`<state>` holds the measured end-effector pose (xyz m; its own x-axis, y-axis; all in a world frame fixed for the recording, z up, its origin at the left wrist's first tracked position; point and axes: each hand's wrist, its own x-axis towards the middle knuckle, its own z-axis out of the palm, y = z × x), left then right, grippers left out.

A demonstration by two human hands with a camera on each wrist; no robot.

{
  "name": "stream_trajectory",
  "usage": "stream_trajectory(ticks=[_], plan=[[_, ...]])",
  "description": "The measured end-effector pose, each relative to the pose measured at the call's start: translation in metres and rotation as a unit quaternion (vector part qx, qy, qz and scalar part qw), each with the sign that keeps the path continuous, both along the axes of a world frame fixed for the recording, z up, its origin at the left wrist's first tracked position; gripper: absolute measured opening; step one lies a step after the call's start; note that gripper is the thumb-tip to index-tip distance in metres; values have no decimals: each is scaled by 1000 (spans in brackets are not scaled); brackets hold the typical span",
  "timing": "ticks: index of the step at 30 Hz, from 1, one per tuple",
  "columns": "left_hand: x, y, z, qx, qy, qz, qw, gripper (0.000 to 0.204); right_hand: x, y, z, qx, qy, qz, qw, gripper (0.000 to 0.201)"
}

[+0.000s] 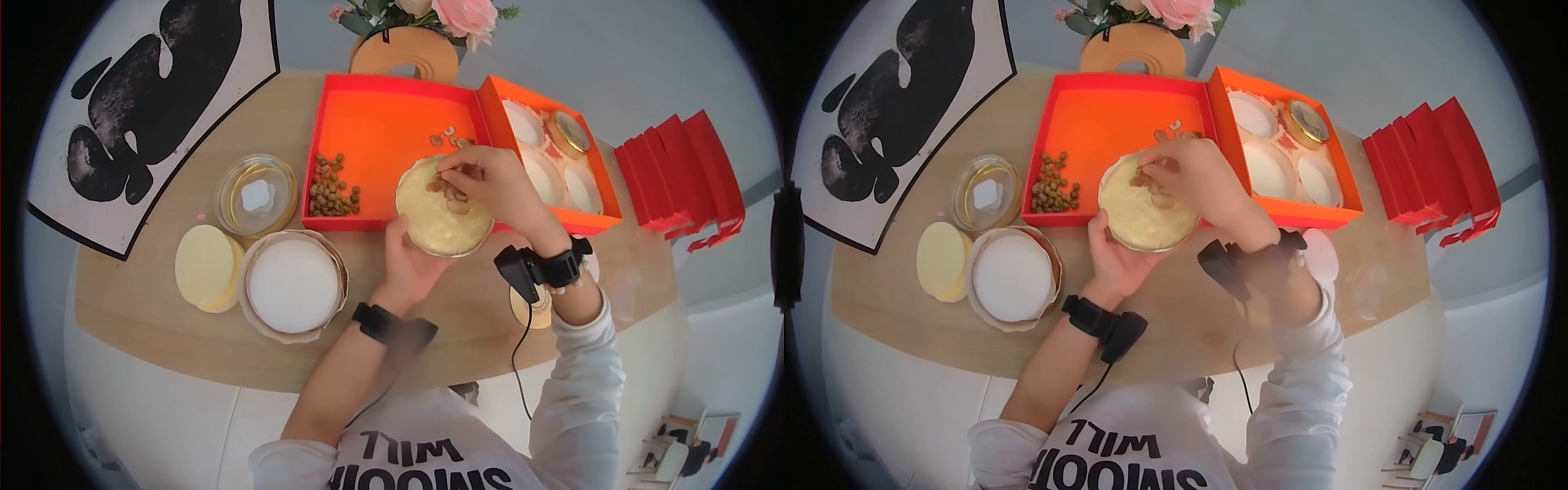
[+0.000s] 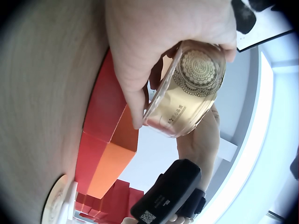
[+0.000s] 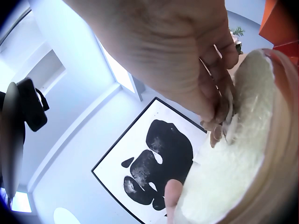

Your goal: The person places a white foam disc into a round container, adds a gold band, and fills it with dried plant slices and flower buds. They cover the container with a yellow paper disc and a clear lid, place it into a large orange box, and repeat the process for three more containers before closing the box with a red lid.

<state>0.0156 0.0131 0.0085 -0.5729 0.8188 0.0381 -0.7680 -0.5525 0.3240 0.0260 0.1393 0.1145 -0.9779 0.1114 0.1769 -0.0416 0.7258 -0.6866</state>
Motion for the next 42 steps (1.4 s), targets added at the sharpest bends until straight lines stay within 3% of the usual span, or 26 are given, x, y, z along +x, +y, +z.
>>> stream_trajectory(ticks=[1, 4, 7, 8, 11, 12, 16, 22, 28, 37, 42], plan=[[0, 0, 1, 1, -1, -1, 1000, 73, -1, -1, -1, -20, 3, 13, 1000, 17], [-2, -2, 2, 0, -12, 5, 1000, 71, -3, 4, 1, 113, 160, -85, 977, 16], [-5, -3, -1, 6, -35, 37, 999, 70, 0, 17, 14, 49, 123, -164, 978, 17], [-5, -2, -2, 10, -43, 51, 998, 70, 0, 27, 8, 143, 140, -149, 968, 18], [-3, -2, 0, 0, -21, 112, 993, 70, 9, 25, 2, 360, -36, -111, 926, 21], [-2, -2, 0, -6, -26, 127, 991, 70, 5, 46, -27, 375, -70, -93, 920, 22], [2, -3, 0, -35, -36, 187, 981, 69, -14, 54, -60, 385, -201, -62, 899, 39], [-3, -5, -2, -31, -23, 228, 973, 69, -26, 41, -46, 406, -333, -60, 849, 34], [-4, -5, -3, -27, -16, 229, 973, 69, -23, 52, -67, 432, -213, -83, 872, 16], [-5, -5, -2, -38, -30, 234, 971, 68, -18, 48, -66, 453, -174, -88, 870, 11], [-4, -6, 0, -36, -28, 227, 973, 68, -18, 45, -55, 414, -225, -123, 873, 13]])
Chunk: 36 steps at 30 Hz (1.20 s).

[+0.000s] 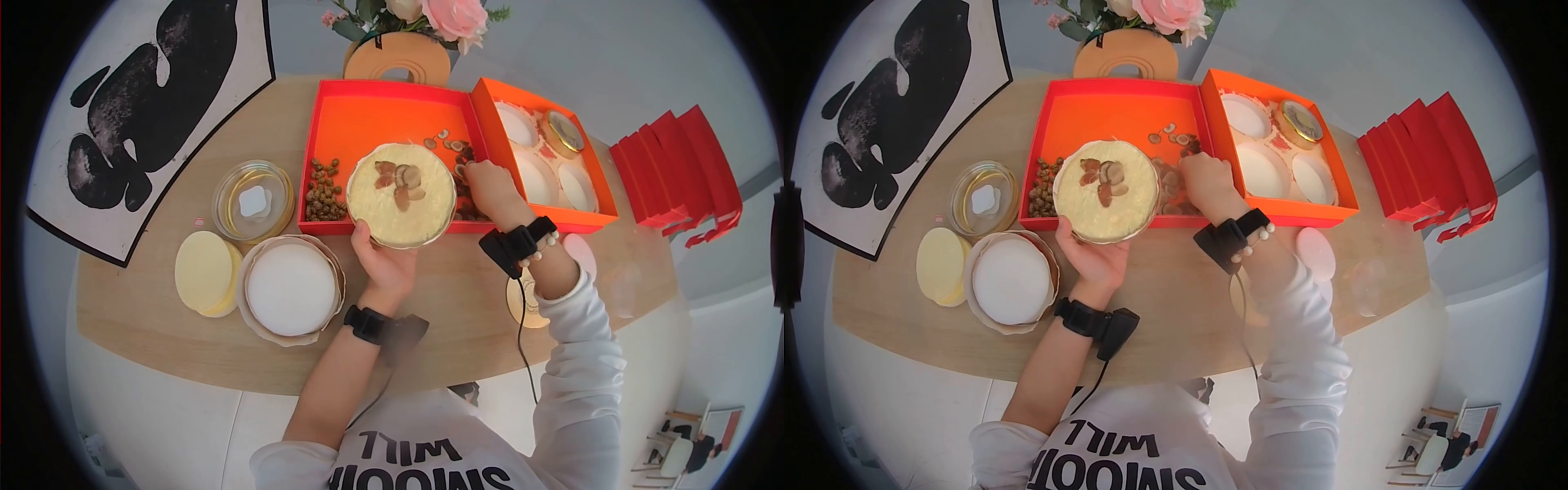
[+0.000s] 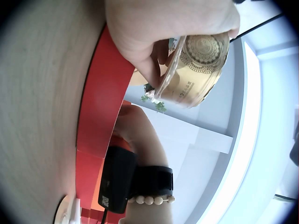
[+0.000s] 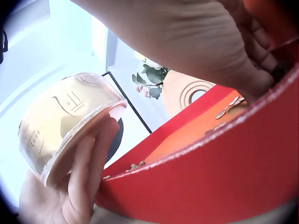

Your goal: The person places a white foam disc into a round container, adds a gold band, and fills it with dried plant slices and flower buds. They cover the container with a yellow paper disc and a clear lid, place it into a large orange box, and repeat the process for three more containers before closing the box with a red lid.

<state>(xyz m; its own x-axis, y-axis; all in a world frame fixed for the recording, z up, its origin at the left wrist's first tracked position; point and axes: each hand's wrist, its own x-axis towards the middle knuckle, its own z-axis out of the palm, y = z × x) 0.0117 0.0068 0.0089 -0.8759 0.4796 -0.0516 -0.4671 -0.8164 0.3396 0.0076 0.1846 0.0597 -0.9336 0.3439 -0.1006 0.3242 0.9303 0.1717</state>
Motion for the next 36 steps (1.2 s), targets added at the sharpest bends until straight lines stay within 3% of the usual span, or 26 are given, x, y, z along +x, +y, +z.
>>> stream_trajectory(ticks=[7, 9, 13, 16, 19, 26, 29, 32, 35, 36], plan=[[0, 0, 0, 5, 0, -2, 1000, 68, 9, 13, 17, -90, 186, 58, 977, 17], [0, 0, 0, 6, 3, -4, 1000, 68, 12, 6, 41, -183, 203, 40, 961, 18], [0, 1, 0, 8, 10, -11, 1000, 67, 16, -10, 71, -353, 290, 49, 888, 20], [0, 1, 1, 0, 21, -25, 999, 67, 22, -38, 84, -486, 245, 76, 835, 19], [-1, 0, -4, -6, 25, -52, 998, 67, 19, -59, 70, -400, 238, 131, 875, 20], [-2, 1, -2, -24, 25, -39, 999, 68, 10, -56, 75, -376, 266, 125, 879, 18], [-2, 1, -1, -22, 24, -41, 999, 68, 12, -43, 64, -266, 226, 235, 907, 24], [-2, 1, -1, -43, 40, -44, 997, 68, 19, -51, 66, -124, 153, 229, 953, 29], [-1, 3, 0, -43, 27, -21, 998, 68, 21, -49, 67, -152, 202, 252, 934, 28], [-2, 3, 0, -32, 26, 3, 999, 68, 20, -47, 67, -258, 242, 212, 911, 28]])
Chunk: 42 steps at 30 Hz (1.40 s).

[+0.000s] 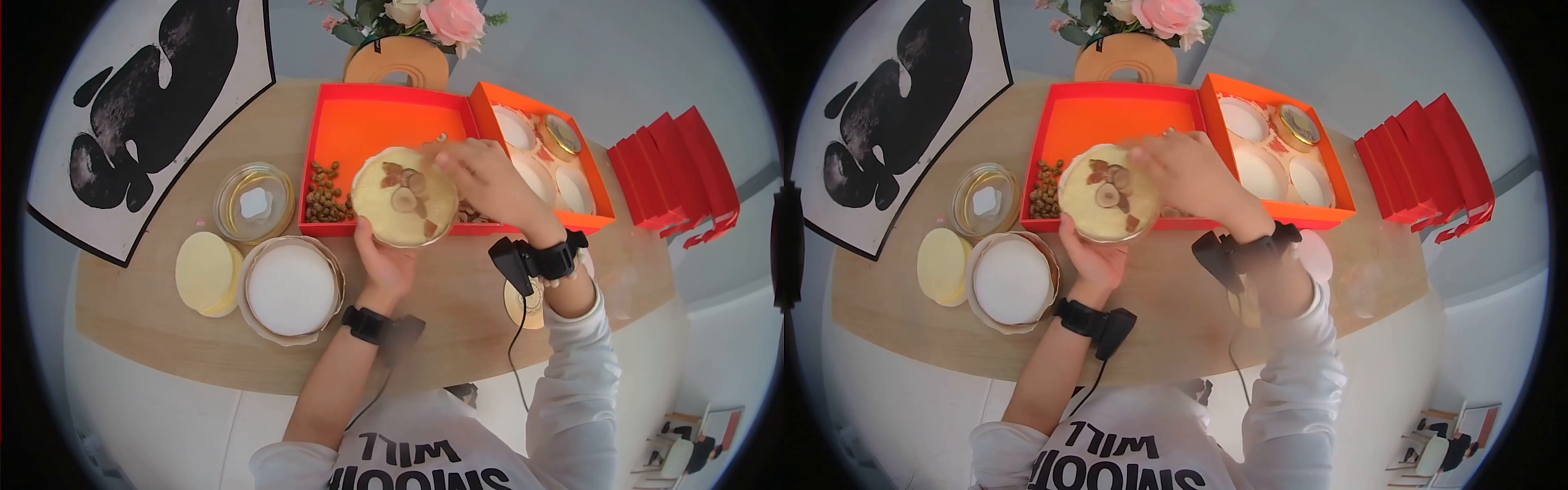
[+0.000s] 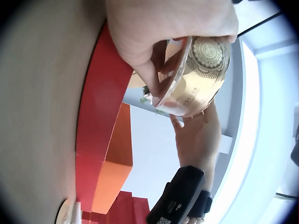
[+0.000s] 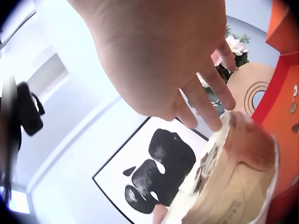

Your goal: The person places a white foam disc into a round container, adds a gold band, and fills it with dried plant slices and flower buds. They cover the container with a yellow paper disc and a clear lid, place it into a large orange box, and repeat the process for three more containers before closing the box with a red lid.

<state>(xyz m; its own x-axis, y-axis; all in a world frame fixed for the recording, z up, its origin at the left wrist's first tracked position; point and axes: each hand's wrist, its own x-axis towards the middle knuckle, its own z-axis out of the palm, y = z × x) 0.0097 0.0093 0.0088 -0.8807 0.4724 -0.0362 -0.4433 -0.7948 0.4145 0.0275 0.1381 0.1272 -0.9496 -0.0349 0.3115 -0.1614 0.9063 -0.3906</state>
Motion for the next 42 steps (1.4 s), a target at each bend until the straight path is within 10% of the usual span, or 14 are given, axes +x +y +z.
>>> stream_trajectory(ticks=[2, 6, 12, 24, 27, 31, 38, 42], plan=[[-4, -3, 0, 24, -3, 48, 999, 67, -7, 9, 0, -239, 16, -30, 970, 29], [-9, -11, 0, 42, -21, 111, 993, 70, -19, 44, -31, -92, -55, -98, 989, 32], [-10, -12, -7, 50, -6, 118, 992, 69, -20, 22, -77, -3, -304, 32, 952, 47], [-9, -11, -4, 39, -11, 109, 993, 68, 3, 23, -21, 116, -396, -41, 910, 50], [-9, -12, -4, 47, -15, 102, 994, 67, -14, 42, -31, -98, -384, -113, 911, 37], [-11, -11, -8, 50, -25, 106, 993, 66, -42, 66, -74, -27, -221, 25, 975, 34], [-11, -13, -6, 61, -21, 98, 993, 66, -46, 57, -76, 164, -328, 54, 929, 36], [-10, -11, -4, 58, -38, 101, 993, 66, -31, 46, -51, 142, -418, -117, 890, 30]])
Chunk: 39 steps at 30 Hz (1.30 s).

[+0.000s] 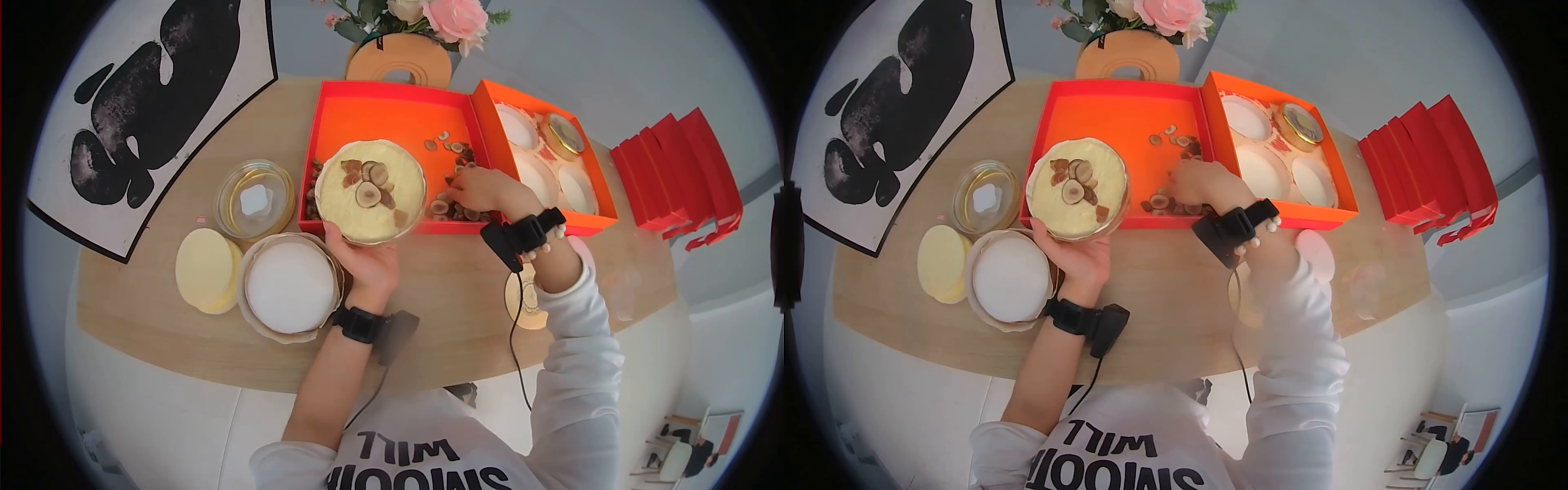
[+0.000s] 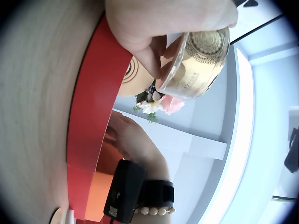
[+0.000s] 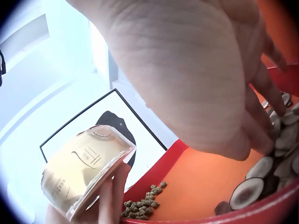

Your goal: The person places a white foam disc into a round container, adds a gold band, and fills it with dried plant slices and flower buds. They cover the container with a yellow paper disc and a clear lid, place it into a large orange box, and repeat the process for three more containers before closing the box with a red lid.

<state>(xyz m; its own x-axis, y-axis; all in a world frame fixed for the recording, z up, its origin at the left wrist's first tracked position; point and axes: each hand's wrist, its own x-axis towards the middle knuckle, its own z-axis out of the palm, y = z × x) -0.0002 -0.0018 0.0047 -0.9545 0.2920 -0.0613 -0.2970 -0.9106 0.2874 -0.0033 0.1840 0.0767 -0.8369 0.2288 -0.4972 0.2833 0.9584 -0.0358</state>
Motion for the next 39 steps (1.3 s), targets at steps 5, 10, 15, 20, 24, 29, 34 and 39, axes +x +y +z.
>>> stream_trajectory(ticks=[5, 10, 15, 20, 24, 29, 34, 39], plan=[[0, 2, -3, 5, 0, 1, 1000, 65, 16, -14, -7, 14, 202, 187, 961, 29], [0, 0, -1, -7, -2, 3, 1000, 65, 26, -37, -3, -176, 58, 94, 978, 49], [1, 1, -2, 0, -4, -4, 1000, 66, 45, -20, -1, -136, 160, 121, 970, 44], [1, 0, -2, -3, -3, -2, 1000, 66, 40, -13, 18, -86, 144, 76, 983, 39], [1, 1, -1, -12, -12, 7, 1000, 65, 26, 4, 2, -33, 223, 26, 974, 33], [1, 0, 0, -14, 1, -4, 1000, 65, 24, -17, 5, 104, 155, 7, 982, 26], [1, 0, -1, -8, -5, -7, 1000, 65, 13, 1, -14, 85, 135, 0, 987, 26], [2, 1, 1, -20, -4, -2, 1000, 66, 16, 3, -13, 64, 206, -36, 976, 19]])
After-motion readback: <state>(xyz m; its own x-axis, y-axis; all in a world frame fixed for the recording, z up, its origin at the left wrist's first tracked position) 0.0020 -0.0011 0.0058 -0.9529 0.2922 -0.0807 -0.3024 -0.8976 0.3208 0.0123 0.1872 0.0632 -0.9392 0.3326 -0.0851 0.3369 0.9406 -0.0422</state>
